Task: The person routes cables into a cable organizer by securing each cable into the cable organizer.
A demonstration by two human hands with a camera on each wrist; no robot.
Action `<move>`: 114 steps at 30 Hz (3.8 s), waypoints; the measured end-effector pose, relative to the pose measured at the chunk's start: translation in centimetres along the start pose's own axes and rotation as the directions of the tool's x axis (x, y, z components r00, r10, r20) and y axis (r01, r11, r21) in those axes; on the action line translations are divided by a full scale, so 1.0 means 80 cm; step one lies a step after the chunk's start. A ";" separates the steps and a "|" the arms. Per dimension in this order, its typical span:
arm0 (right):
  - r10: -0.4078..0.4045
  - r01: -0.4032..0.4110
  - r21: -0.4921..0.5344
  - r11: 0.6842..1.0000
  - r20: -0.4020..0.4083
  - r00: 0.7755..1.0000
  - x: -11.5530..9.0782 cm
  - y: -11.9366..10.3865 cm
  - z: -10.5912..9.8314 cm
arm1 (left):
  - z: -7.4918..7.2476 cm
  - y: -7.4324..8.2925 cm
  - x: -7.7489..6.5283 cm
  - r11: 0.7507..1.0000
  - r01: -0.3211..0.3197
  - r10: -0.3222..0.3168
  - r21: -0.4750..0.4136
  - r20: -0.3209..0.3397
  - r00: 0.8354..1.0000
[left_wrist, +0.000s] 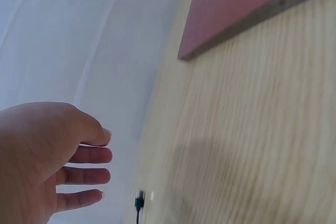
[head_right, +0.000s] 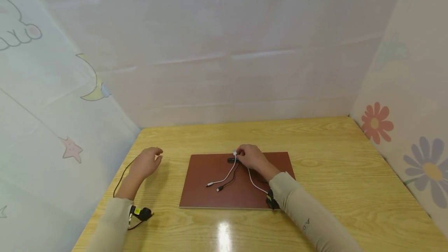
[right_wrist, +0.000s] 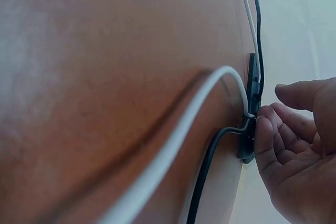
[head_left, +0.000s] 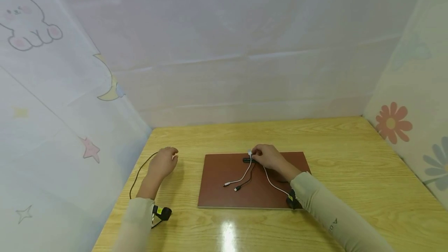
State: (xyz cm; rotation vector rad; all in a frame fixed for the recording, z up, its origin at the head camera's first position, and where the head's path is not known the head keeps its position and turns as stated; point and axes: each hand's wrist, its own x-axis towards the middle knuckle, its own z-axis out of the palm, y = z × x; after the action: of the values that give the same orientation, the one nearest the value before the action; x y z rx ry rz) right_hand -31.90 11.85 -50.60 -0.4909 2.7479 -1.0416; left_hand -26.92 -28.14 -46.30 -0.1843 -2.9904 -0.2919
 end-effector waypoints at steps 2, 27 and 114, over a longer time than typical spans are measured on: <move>-0.007 0.007 -0.001 1.000 -0.001 1.000 0.000 -0.001 0.000 | -0.005 -0.013 0.004 0.999 0.037 -0.037 -0.004 0.004 0.999; -0.077 0.075 0.077 0.994 0.028 0.997 0.007 -0.071 0.002 | 0.002 -0.107 -0.009 0.922 0.387 -0.387 0.024 0.151 0.910; -0.023 -0.094 0.805 0.585 0.132 0.991 0.057 -0.122 -0.007 | -0.048 0.131 -0.014 0.805 -0.585 0.592 0.101 -0.208 0.779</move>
State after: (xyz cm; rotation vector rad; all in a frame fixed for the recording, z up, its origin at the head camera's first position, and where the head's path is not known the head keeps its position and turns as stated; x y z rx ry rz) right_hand -33.88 3.70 -43.84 -0.3133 1.8212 -1.9863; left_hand -23.96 -18.85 -40.81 -0.9875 -2.5324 -0.1737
